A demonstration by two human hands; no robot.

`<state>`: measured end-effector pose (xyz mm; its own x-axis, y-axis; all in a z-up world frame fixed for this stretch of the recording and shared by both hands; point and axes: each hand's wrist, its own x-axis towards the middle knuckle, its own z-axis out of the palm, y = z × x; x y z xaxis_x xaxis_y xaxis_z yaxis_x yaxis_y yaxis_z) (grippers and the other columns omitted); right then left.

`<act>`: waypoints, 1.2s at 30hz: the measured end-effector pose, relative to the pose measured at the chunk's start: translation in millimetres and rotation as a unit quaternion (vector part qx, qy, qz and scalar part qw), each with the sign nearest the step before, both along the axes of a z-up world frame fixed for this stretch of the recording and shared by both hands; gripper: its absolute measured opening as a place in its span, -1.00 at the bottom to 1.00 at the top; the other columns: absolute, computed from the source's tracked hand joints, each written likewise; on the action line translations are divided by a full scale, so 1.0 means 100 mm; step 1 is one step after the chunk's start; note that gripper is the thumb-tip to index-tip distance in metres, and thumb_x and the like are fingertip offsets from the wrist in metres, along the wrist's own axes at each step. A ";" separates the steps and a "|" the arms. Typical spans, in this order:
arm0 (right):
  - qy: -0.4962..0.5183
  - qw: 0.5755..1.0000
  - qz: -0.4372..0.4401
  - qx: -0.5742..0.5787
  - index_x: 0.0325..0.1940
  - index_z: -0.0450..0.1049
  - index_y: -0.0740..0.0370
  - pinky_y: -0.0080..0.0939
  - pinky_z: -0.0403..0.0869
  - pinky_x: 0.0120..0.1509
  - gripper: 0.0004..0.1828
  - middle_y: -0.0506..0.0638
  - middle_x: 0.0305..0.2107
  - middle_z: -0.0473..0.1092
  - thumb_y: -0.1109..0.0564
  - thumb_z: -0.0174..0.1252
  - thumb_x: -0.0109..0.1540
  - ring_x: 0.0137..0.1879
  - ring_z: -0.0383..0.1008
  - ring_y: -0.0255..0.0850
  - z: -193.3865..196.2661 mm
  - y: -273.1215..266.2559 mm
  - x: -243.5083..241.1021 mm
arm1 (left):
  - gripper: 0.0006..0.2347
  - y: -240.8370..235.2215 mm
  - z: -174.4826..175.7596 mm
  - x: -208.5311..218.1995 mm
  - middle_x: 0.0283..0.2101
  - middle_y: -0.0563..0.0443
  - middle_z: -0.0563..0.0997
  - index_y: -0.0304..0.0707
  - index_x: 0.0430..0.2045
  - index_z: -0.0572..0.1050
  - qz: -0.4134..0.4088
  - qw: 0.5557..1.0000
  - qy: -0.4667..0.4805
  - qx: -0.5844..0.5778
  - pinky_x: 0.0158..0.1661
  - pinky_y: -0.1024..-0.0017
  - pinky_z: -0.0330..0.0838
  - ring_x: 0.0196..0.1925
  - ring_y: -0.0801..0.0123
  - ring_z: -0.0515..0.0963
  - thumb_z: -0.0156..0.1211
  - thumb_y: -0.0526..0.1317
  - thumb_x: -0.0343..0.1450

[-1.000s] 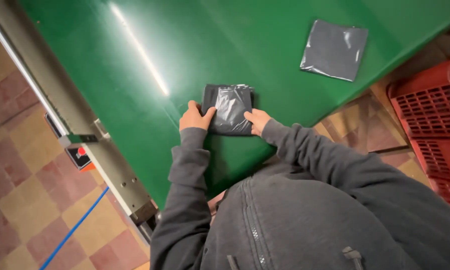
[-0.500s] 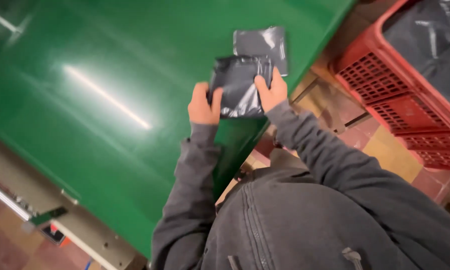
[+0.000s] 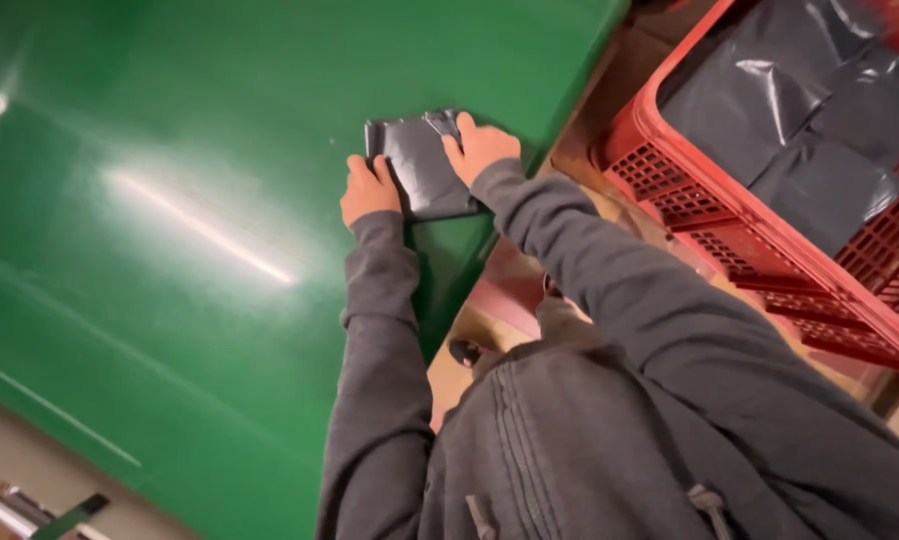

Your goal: The person picks up plastic bags from a conveyor belt, folds each bag by hand into a square shape, and places the folded bags into a red basket.

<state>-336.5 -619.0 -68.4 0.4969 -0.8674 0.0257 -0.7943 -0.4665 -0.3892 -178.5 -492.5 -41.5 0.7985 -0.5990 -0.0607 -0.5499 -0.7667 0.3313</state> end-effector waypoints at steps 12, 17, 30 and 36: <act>-0.191 0.942 0.273 -0.035 0.67 -0.24 -0.03 0.23 -0.12 0.68 0.12 0.01 0.29 0.41 -0.06 0.32 0.21 0.61 0.08 -0.02 0.75 -0.67 -0.40 | -0.77 -0.33 1.05 -0.54 -0.16 -0.07 0.38 -0.26 -0.15 0.48 -0.259 0.924 0.018 -0.281 0.02 0.22 0.43 -0.07 -0.01 0.49 0.38 -0.35 0.38; -0.261 0.924 0.260 -0.104 0.31 0.28 -0.30 0.02 0.54 0.09 -0.59 -0.28 -0.05 0.48 -0.29 -0.12 0.40 0.02 0.57 -0.08 1.73 -1.15 -1.67 | -0.78 -0.92 2.14 -1.49 -0.13 -0.10 0.38 -0.38 -0.11 0.48 -0.408 0.835 -0.014 -0.369 0.04 0.22 0.41 -0.04 -0.02 0.49 0.33 -0.45 0.40; -0.332 0.839 -0.429 0.035 0.49 0.12 0.51 0.11 0.14 0.63 -0.32 0.54 0.35 0.15 0.02 0.04 0.39 0.51 0.15 0.23 -0.03 -2.51 -4.56 | -0.45 -3.16 1.70 -3.73 0.36 -0.40 0.22 -0.47 0.30 0.25 -0.679 0.708 0.017 -0.193 0.34 -0.05 0.26 0.38 -0.33 0.21 0.28 -0.37 0.39; -0.391 0.808 -0.433 0.081 0.40 0.19 0.58 0.26 0.25 0.52 -0.40 0.65 0.20 0.26 0.12 0.03 0.36 0.40 0.24 0.39 -1.30 -2.69 -4.17 | -0.21 -4.09 0.80 -4.38 0.57 -0.19 -0.17 -0.19 0.51 -0.04 -0.705 0.689 -0.036 0.163 0.49 0.07 0.14 0.56 -0.28 -0.22 0.34 -0.28 0.38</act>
<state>-753.0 -888.5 -198.9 -0.4123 -0.9043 -0.1109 -0.2775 0.2406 -0.9301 -616.8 -901.5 38.6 -0.5554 -0.7462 -0.3670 -0.8306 0.5191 0.2013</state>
